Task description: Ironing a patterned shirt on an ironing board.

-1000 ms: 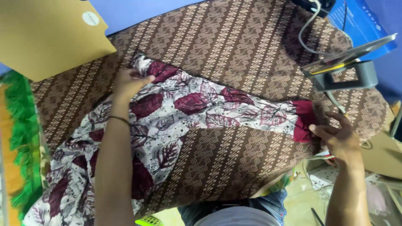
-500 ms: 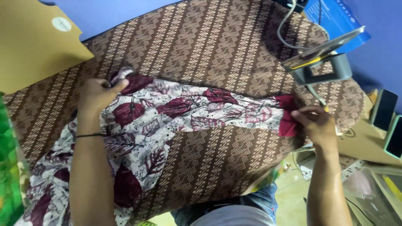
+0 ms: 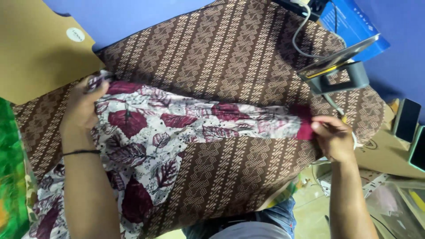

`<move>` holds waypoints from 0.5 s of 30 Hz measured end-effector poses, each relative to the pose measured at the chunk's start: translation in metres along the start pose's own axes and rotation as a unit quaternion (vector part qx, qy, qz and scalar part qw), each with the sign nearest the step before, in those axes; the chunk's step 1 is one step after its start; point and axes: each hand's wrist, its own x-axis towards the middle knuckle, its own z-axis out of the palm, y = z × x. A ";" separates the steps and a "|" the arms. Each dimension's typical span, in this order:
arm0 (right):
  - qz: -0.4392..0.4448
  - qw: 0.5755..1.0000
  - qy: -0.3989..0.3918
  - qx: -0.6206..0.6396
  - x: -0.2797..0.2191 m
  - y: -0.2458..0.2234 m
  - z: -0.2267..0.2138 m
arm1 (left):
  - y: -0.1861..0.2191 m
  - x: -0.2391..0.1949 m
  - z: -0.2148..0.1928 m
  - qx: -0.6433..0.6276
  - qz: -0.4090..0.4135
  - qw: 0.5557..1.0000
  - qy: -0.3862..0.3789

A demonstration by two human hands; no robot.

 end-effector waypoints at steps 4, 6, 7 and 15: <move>0.096 0.920 -0.030 0.379 -0.001 0.020 -0.001 | -0.019 -0.004 -0.004 -0.191 0.001 0.981 -0.041; 0.122 0.916 -0.077 0.375 -0.007 0.008 0.001 | -0.023 -0.009 0.001 -0.157 -0.035 0.987 0.011; 0.154 0.960 -0.083 0.220 -0.012 -0.008 0.003 | -0.026 -0.011 0.003 -0.170 -0.029 0.985 0.013; 0.153 0.969 -0.167 -0.097 -0.009 -0.034 0.012 | -0.051 -0.021 0.007 -0.169 -0.119 0.978 0.031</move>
